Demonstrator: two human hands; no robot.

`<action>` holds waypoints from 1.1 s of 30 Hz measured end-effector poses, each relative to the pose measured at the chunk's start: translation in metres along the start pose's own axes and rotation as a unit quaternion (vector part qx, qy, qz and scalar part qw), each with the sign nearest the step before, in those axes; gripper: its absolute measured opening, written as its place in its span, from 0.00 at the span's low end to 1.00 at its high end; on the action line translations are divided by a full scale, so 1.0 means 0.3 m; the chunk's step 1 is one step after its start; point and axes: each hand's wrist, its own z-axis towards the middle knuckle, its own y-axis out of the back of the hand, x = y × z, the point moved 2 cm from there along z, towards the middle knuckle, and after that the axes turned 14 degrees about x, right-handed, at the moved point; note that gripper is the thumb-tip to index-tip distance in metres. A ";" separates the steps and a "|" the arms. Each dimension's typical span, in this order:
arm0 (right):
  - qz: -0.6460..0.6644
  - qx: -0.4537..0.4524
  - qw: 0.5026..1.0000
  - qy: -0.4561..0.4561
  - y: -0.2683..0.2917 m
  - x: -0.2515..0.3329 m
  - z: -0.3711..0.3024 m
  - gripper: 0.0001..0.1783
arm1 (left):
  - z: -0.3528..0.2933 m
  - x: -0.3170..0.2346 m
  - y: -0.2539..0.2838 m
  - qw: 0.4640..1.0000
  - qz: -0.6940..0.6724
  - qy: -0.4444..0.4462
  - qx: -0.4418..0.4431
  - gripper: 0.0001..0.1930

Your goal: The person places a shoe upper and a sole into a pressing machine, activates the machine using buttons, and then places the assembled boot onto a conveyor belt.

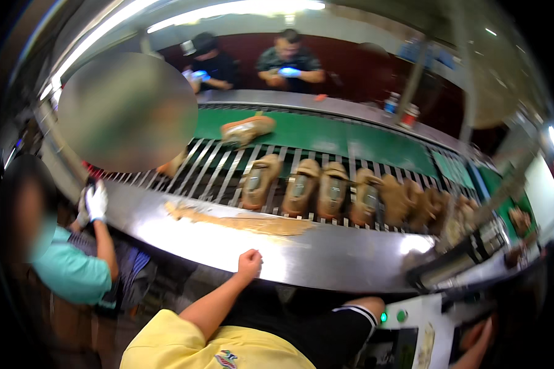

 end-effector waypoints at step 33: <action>0.818 0.097 0.496 0.275 -0.390 0.733 -0.987 0.29 | -0.246 -0.429 -0.417 0.871 -0.110 0.029 0.478 0.25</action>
